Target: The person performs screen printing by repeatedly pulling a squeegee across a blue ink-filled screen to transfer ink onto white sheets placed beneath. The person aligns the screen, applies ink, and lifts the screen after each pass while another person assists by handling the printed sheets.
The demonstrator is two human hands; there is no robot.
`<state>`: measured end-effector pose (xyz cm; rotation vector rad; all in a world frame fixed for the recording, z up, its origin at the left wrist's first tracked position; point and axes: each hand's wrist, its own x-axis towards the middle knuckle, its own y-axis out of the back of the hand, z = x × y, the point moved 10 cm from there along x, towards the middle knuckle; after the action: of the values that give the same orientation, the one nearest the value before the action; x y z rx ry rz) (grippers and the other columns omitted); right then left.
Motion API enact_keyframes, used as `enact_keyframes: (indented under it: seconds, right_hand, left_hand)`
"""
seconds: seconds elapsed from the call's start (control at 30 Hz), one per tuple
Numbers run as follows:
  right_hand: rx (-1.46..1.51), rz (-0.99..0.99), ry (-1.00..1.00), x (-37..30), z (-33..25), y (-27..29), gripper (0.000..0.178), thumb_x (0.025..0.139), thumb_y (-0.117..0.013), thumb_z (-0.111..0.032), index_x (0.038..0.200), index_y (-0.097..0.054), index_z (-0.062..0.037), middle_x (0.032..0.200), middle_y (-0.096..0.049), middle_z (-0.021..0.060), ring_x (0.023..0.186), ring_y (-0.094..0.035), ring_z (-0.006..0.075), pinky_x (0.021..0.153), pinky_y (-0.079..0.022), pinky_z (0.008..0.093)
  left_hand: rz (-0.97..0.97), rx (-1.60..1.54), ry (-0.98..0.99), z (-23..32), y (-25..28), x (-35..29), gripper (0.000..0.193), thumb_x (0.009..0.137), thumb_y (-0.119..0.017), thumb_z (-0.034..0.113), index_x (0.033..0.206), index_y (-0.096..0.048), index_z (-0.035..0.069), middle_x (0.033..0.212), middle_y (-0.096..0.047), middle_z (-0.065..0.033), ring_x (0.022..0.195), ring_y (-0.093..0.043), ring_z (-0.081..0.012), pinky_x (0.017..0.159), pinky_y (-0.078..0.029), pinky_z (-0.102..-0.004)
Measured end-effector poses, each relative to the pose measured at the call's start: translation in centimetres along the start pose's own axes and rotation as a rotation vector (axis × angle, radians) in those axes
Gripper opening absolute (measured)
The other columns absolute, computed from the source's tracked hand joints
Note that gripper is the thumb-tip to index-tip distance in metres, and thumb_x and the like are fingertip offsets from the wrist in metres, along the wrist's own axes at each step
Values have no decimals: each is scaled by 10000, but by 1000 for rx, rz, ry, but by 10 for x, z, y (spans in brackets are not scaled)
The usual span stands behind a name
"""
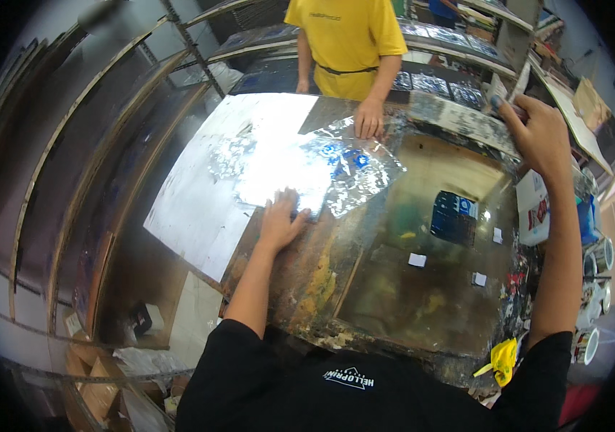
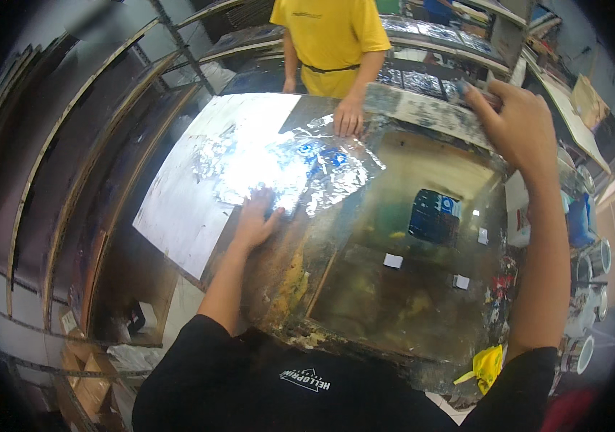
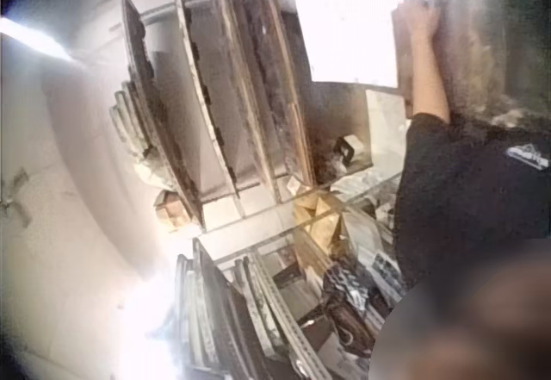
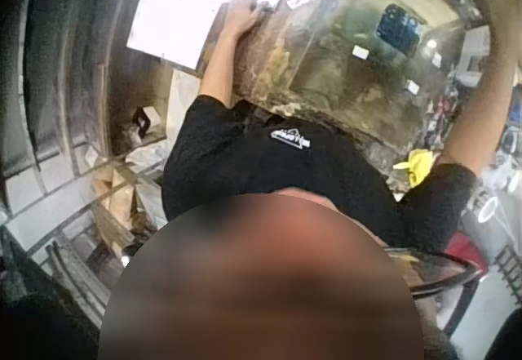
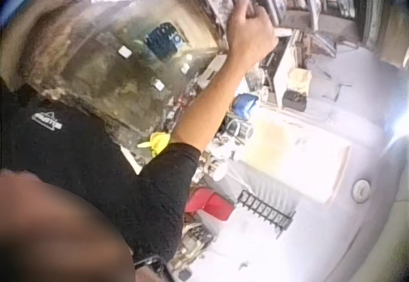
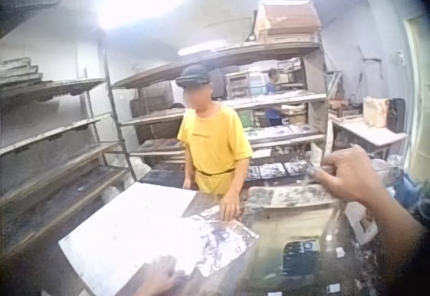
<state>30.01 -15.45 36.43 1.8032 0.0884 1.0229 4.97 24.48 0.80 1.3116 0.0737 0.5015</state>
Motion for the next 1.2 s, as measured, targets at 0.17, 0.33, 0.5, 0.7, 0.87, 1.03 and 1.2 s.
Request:
enact_keyframes:
  seconds: [0.17, 0.33, 0.5, 0.7, 0.87, 1.03, 1.2]
  right_hand:
    - [-20, 14, 35, 6, -1, -1, 625, 985, -597, -584, 923, -740, 22, 840, -703, 277, 839, -694, 458, 792, -520, 511]
    - [-20, -27, -3, -4, 0, -4, 626, 987, -601, -589, 937, -747, 18, 862, -721, 262, 846, -696, 460, 826, -519, 498]
    - [-8, 15, 73, -8, -10, 4, 645, 996, -590, -610, 884, -752, 4, 836, -722, 249, 829, -698, 449, 796, -523, 527]
    - [-45, 48, 72, -6, -1, -4, 651, 998, -563, -629, 1027, -784, -17, 931, -752, 218, 914, -690, 415, 853, -485, 500]
    - [-74, -7, 71, -8, 1, -6, 780, 968, -520, -686, 770, -749, 33, 715, -716, 236, 685, -717, 390, 670, -562, 475]
    - [-7, -24, 99, -9, -10, 7, 759, 961, -555, -674, 745, -743, 29, 648, -680, 217, 662, -702, 372, 711, -537, 488]
    - [-3, 13, 148, -4, -7, 5, 808, 969, -553, -673, 621, -692, 43, 598, -648, 205, 613, -667, 358, 712, -508, 499]
  left_hand:
    - [109, -123, 76, 1, 0, -4, 574, 1091, -513, 500, 1524, -595, 133, 1611, -524, -165, 1535, -407, -405, 1277, -243, -576]
    - [231, -107, 62, -3, 12, 4, 461, 1100, -520, 435, 1338, -741, 108, 1380, -709, -173, 1339, -614, -387, 1171, -397, -554]
    - [45, -400, 301, -26, 39, 41, 428, 1108, -543, 381, 1247, -767, 44, 1183, -771, -214, 1091, -735, -380, 962, -553, -453]
    - [-50, -400, 73, 95, 52, 40, 459, 1099, -579, 414, 1286, -753, 32, 1192, -763, -242, 1123, -736, -388, 973, -558, -448]
    - [-309, -4, -320, 277, -76, -22, 904, 1002, -409, 804, 1659, -425, 183, 1740, -254, -265, 1600, -180, -536, 1258, -54, -722]
    - [-306, -94, -607, 376, -104, -23, 973, 945, -424, 868, 1663, -422, 212, 1753, -206, -269, 1606, -117, -559, 1259, 15, -720]
    - [-310, -52, -670, 416, -105, -33, 988, 912, -478, 874, 1667, -414, 240, 1755, -217, -252, 1603, -160, -545, 1245, 14, -750]
